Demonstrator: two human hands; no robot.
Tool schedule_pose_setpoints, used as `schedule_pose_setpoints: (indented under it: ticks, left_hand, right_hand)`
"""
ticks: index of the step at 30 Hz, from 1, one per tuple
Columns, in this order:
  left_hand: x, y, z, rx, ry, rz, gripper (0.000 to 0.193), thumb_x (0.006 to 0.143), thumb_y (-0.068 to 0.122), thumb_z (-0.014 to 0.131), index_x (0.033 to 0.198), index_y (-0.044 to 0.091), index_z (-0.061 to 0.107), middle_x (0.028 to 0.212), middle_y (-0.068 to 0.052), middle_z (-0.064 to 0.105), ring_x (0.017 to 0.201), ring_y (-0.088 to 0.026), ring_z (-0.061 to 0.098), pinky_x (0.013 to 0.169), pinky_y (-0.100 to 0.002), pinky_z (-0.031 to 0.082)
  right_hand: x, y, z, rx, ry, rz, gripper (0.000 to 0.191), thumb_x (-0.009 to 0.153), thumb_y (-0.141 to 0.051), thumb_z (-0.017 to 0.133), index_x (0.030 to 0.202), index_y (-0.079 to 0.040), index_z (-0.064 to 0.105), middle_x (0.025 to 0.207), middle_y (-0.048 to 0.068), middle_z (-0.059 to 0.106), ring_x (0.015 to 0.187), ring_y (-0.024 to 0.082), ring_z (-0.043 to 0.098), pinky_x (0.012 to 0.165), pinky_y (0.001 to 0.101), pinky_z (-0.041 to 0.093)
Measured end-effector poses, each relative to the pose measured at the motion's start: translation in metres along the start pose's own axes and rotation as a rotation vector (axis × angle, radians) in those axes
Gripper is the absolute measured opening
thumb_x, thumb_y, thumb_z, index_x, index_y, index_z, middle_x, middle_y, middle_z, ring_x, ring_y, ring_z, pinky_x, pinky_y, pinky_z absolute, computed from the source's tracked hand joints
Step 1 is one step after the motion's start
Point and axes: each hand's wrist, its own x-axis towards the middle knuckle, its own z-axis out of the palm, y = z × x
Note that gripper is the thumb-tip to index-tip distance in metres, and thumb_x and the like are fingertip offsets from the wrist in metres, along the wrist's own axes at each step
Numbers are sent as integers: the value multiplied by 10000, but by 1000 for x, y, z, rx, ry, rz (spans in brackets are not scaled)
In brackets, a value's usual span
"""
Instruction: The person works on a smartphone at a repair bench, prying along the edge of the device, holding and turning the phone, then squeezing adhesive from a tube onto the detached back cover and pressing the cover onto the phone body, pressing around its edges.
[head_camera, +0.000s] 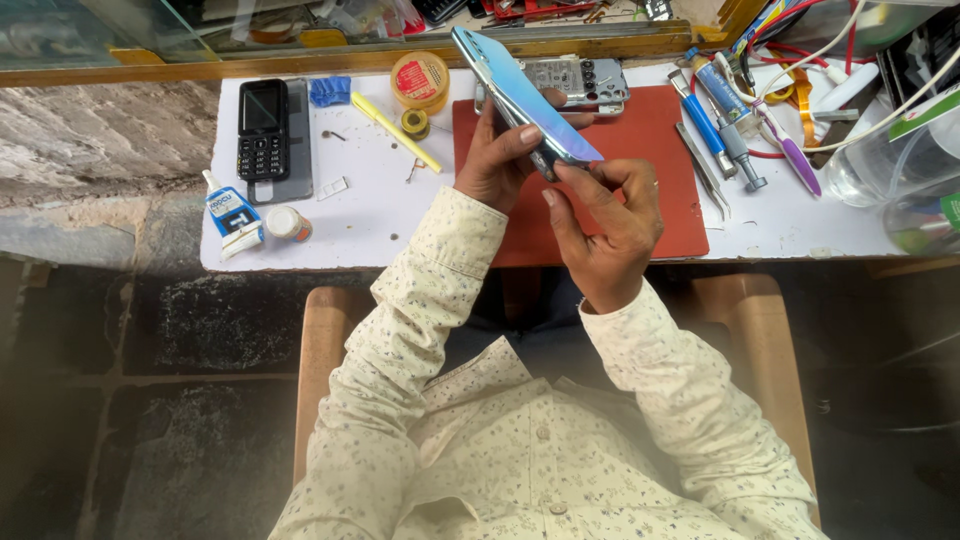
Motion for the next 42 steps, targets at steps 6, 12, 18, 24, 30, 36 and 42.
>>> schedule_pose_setpoints:
  ticks: [6, 12, 18, 24, 30, 36, 42]
  left_hand:
    - [0, -2, 0, -10, -18, 21, 766, 813, 179, 821, 1426, -4, 401, 1298, -182, 608, 1287, -449, 624, 1059, -568, 593]
    - [-1, 0, 2, -60, -117, 17, 791, 814, 262, 830, 1430, -38, 433, 1345, -203, 590, 1347, -461, 586, 1074, -570, 589]
    - [1, 3, -2, -141, -259, -29, 891, 850, 460, 786, 1479, -86, 473, 1403, -276, 585, 1371, -462, 555, 1126, -526, 541]
    - [-3, -5, -13, -172, -237, -51, 872, 880, 520, 743, 1472, -65, 480, 1418, -270, 597, 1304, -394, 623, 1110, -519, 522]
    - [-5, -19, -32, -234, -188, -86, 825, 910, 482, 744, 1469, -68, 488, 1389, -274, 603, 1253, -333, 642, 1115, -457, 515]
    - [-3, -28, -44, -291, -195, -86, 847, 873, 464, 768, 1474, -49, 465, 1390, -243, 607, 1283, -339, 626, 1144, -459, 508]
    - [-1, -27, -51, -290, -209, -180, 883, 835, 443, 803, 1473, -64, 462, 1377, -243, 611, 1276, -350, 627, 1140, -462, 508]
  right_hand:
    - [-3, 1, 10, -81, 71, -46, 293, 892, -36, 913, 1136, -117, 771, 1044, 4, 578, 984, 205, 573, 790, 315, 491]
    - [-2, -1, 8, -80, 83, -99, 272, 859, -54, 928, 1064, -130, 766, 1043, -4, 567, 1007, 207, 553, 843, 342, 475]
    - [3, -6, -3, 94, 96, -69, 277, 874, -115, 904, 1076, -110, 715, 1125, 80, 529, 1086, 217, 556, 926, 364, 499]
    - [22, 1, -14, 48, -7, -148, 208, 973, -83, 838, 1147, -49, 729, 1184, 93, 693, 1139, 260, 667, 952, 355, 545]
    - [29, -2, -18, -3, -30, -215, 156, 1019, -73, 779, 1152, -13, 722, 1145, 118, 741, 1089, 295, 722, 918, 358, 585]
    - [31, -8, -20, -15, -19, -255, 138, 1022, -90, 775, 1114, -8, 714, 1128, 114, 748, 1063, 293, 722, 932, 380, 590]
    - [32, -9, -26, 1, -16, -243, 126, 1046, -104, 757, 1118, -13, 706, 1133, 108, 750, 1085, 291, 728, 917, 363, 575]
